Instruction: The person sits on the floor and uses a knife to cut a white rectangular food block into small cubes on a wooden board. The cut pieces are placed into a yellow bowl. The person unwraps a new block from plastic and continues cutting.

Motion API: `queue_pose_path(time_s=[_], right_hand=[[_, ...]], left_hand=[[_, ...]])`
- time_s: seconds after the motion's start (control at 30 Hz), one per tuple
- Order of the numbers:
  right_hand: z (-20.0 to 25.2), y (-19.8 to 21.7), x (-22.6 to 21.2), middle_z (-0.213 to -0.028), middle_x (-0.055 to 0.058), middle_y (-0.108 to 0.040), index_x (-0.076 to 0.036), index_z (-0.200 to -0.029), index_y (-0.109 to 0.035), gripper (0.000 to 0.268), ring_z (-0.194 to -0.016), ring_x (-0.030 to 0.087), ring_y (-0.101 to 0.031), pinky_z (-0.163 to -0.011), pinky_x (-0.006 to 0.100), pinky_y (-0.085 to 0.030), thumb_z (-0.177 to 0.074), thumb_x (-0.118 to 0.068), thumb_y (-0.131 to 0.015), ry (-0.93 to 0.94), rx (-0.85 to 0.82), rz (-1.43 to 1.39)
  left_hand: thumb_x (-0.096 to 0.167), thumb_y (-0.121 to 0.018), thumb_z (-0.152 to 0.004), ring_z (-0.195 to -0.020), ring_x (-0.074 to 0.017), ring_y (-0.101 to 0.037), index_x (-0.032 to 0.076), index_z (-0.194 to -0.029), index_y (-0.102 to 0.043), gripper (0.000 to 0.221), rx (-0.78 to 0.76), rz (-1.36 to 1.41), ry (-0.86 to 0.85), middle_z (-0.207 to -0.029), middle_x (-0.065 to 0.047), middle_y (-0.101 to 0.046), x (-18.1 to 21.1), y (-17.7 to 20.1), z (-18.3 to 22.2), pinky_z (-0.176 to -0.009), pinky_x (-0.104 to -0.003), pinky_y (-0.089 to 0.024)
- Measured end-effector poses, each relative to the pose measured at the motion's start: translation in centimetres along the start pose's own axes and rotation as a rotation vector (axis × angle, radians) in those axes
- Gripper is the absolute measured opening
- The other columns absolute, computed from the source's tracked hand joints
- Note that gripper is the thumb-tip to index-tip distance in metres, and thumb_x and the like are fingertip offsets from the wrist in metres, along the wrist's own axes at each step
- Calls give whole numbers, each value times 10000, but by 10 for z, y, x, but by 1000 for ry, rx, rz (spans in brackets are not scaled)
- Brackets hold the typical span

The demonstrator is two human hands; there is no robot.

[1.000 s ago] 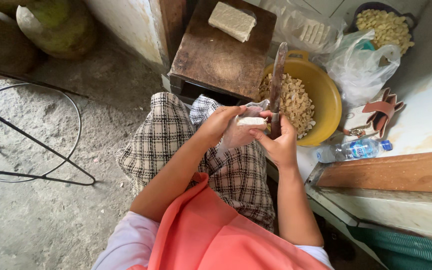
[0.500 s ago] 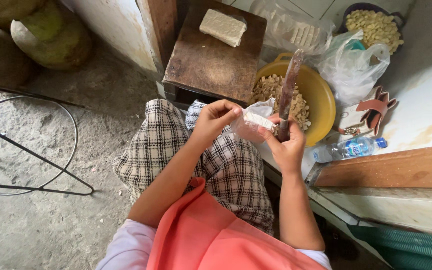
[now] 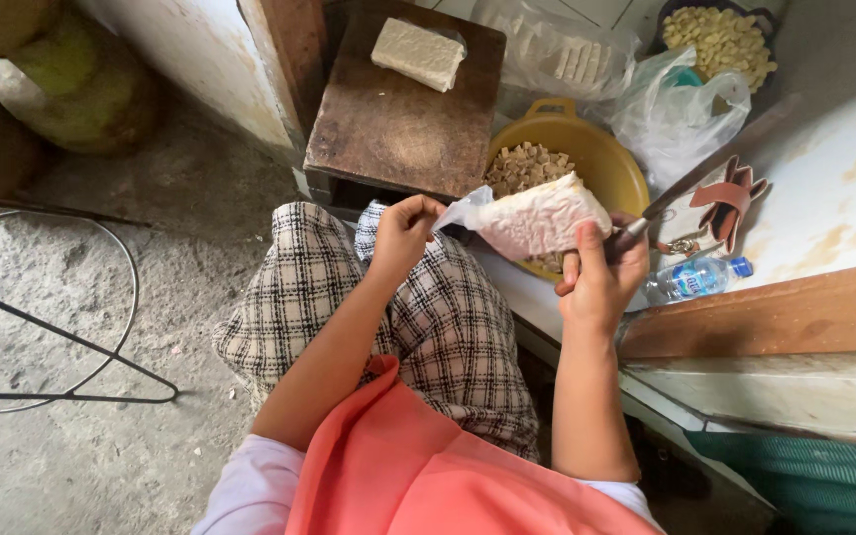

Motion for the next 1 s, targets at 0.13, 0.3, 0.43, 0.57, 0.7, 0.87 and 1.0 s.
queue_pose_path(time_s=[0.13, 0.3, 0.43, 0.57, 0.7, 0.87, 1.0], right_hand=[[-8, -2, -1, -840, 3, -591, -59, -1124, -565, 317, -500, 46, -445, -388, 204, -325, -934, -126, -810, -88, -36, 104], [-10, -21, 15, -803, -14, -568, -46, -1135, -578, 376, -494, 24, -430, -402, 200, -312, -895, -142, -851, -182, -163, 168], [-24, -21, 19, -787, -44, -583, -35, -1147, -615, 372, -491, 4, -416, -395, 192, -291, -899, -221, -821, -267, -215, 215], [-19, -19, 27, -709, -65, -575, -50, -1127, -653, 353, -453, 0, -404, -386, 187, -278, -888, -266, -797, -301, -343, 355], [-15, -21, 47, -677, -67, -564, -50, -1063, -678, 328, -475, 1, -421, -419, 187, -292, -880, -280, -824, -246, -308, 453], [-23, -17, 64, -667, -71, -556, -49, -962, -668, 267, -478, 14, -435, -418, 197, -323, -880, -238, -837, -287, -324, 446], [-30, -10, 71, -675, -80, -549, -67, -936, -674, 201, -495, 12, -438, -433, 193, -328, -905, -206, -816, -292, -378, 416]], left_hand=[[-57, -660, -969, -1114, -304, -583, 2, -1197, -726, 244, -71, -305, -331, -1318, -211, -575, 36, -2, 6, -871, -366, -524], [202, -683, -1004, -1188, -142, -662, 39, -1369, -607, 407, -606, 249, 96, -1352, -143, -677, 58, -46, 15, -1038, -289, -525], [217, -729, -992, -1069, -186, -684, -24, -1325, -652, 418, -561, 319, 195, -1250, -179, -715, 61, -55, 12, -942, -358, -582], [284, -687, -990, -1103, -179, -694, 50, -1391, -549, 484, -329, 744, 340, -1271, -84, -687, 45, -47, 4, -928, -367, -595], [313, -666, -957, -1104, -178, -682, 100, -1387, -553, 493, -176, 662, 424, -1258, -48, -686, 25, -42, -2, -893, -386, -588], [319, -668, -980, -1172, -185, -643, 93, -1400, -542, 493, -122, 693, 343, -1315, -55, -669, 21, -36, -9, -944, -389, -567], [315, -670, -986, -1178, -184, -640, 92, -1414, -537, 501, -94, 761, 355, -1316, -49, -659, 16, -37, -12, -956, -385, -564]])
Point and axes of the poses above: each hand's wrist, its own z-axis away from the middle knuckle, its own y-axis out of the back of the hand, x = y × z, the point moved 6 cm from there along -z, towards the middle knuckle
